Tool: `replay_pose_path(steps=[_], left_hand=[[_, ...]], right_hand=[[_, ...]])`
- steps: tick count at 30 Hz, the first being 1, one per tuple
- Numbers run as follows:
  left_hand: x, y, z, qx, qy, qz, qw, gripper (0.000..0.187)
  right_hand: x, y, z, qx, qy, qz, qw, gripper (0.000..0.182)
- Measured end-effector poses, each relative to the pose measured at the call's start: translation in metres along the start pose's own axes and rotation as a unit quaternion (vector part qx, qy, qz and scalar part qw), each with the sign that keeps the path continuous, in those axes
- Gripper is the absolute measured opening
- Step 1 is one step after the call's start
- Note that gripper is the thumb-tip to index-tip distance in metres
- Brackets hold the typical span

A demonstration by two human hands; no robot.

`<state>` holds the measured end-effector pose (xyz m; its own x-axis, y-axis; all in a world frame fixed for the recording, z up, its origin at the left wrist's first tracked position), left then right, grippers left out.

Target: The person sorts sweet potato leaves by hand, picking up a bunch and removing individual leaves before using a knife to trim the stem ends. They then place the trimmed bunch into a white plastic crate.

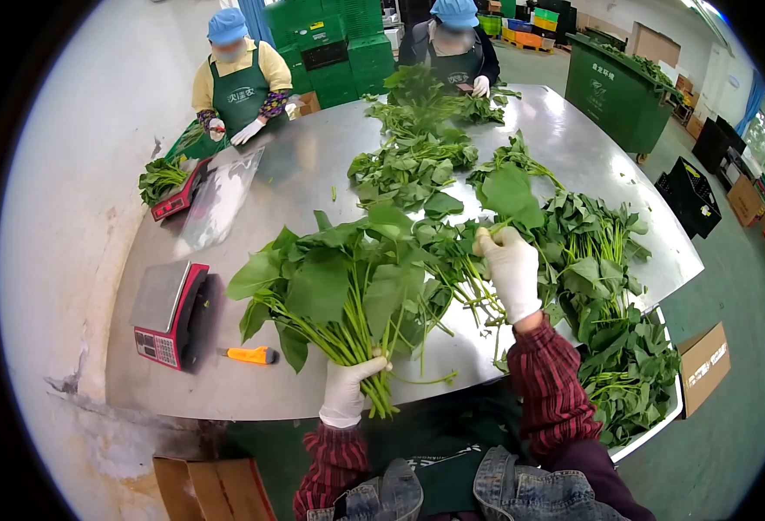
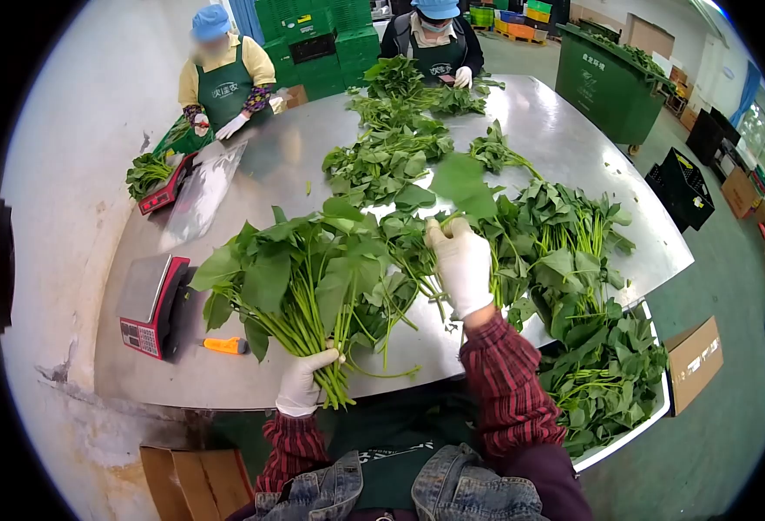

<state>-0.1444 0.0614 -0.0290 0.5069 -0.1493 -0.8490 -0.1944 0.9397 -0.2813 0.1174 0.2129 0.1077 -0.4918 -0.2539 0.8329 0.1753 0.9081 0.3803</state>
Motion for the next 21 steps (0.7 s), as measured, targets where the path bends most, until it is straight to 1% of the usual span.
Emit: replay_pose_path(steps=[1,2,3,5,6,7,8,10,11,12,13,14,15,16,17,18,19,20,21], left_hand=[[-0.001,-0.002,0.001,0.001,0.001,0.002,1.000,0.025],[-0.008,-0.004,0.003,-0.006,0.013,0.022,1.000,0.024],[-0.014,-0.005,0.005,-0.014,0.024,0.041,0.999,0.023],[-0.016,-0.004,0.008,-0.011,0.043,0.049,0.998,0.024],[-0.014,-0.001,0.005,-0.018,0.067,0.060,0.996,0.024],[-0.014,-0.001,0.003,-0.025,0.093,0.069,0.993,0.023],[-0.014,-0.001,0.005,-0.023,0.096,0.068,0.993,0.023],[-0.026,-0.005,0.015,-0.011,0.084,0.125,0.989,0.024],[-0.027,-0.006,0.017,-0.007,0.085,0.127,0.988,0.024],[-0.026,-0.007,0.018,-0.006,0.092,0.121,0.988,0.025],[-0.026,-0.007,0.018,-0.007,0.097,0.116,0.988,0.026],[-0.027,-0.005,0.017,0.018,0.141,0.132,0.981,0.031],[-0.028,-0.003,0.015,0.016,0.141,0.136,0.981,0.031],[-0.024,-0.003,0.012,0.000,0.111,0.115,0.987,0.032],[-0.019,-0.004,0.008,-0.019,0.082,0.092,0.992,0.033],[-0.019,-0.005,0.007,-0.024,0.084,0.091,0.992,0.033],[-0.019,-0.004,0.008,-0.023,0.042,0.082,0.995,0.033],[-0.019,-0.004,0.007,-0.021,0.001,0.075,0.997,0.033],[-0.020,-0.004,0.005,-0.024,0.001,0.077,0.997,0.033]], right_hand=[[-0.004,0.004,0.007,0.054,-0.026,0.020,0.998,0.041],[-0.006,0.000,0.007,0.065,-0.058,0.040,0.995,0.045],[0.018,-0.008,0.003,0.024,-0.090,-0.060,0.994,0.041],[0.048,-0.029,0.012,0.073,0.047,-0.104,0.991,0.033],[0.075,-0.043,0.015,0.064,0.014,-0.212,0.975,0.035],[0.100,-0.062,0.018,0.053,-0.018,-0.316,0.947,0.041],[0.111,-0.077,0.037,0.139,-0.130,-0.352,0.917,0.054],[0.113,-0.090,0.056,0.165,-0.136,-0.388,0.896,0.052],[0.106,-0.092,0.066,0.170,-0.134,-0.407,0.888,0.050],[0.093,-0.091,0.076,0.214,-0.116,-0.385,0.890,0.041],[0.088,-0.091,0.077,0.210,-0.116,-0.387,0.890,0.041],[0.085,-0.086,0.064,0.154,-0.059,-0.369,0.915,0.034],[0.080,-0.080,0.052,0.098,0.000,-0.350,0.931,0.027],[0.075,-0.069,0.034,0.072,0.137,-0.248,0.956,0.015],[0.070,-0.060,0.015,0.045,0.214,-0.123,0.968,0.009],[0.055,-0.053,0.000,0.014,0.260,-0.016,0.965,0.009],[0.050,-0.049,-0.017,-0.035,0.330,0.065,0.941,0.010],[0.037,-0.042,-0.022,-0.066,0.345,0.089,0.932,0.010],[0.028,-0.039,-0.026,-0.086,0.333,0.099,0.934,0.010]])
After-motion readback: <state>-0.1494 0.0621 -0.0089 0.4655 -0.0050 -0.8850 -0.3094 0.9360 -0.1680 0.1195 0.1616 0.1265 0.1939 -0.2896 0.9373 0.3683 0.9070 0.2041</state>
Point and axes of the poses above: each hand's wrist, its own y-axis towards the middle knuckle, its own z-axis out of the palm, x = y × z, the point moved 10 cm from there along y, towards the middle knuckle, and after that the axes turned 2 degrees about -y, right-handed, at the moved point
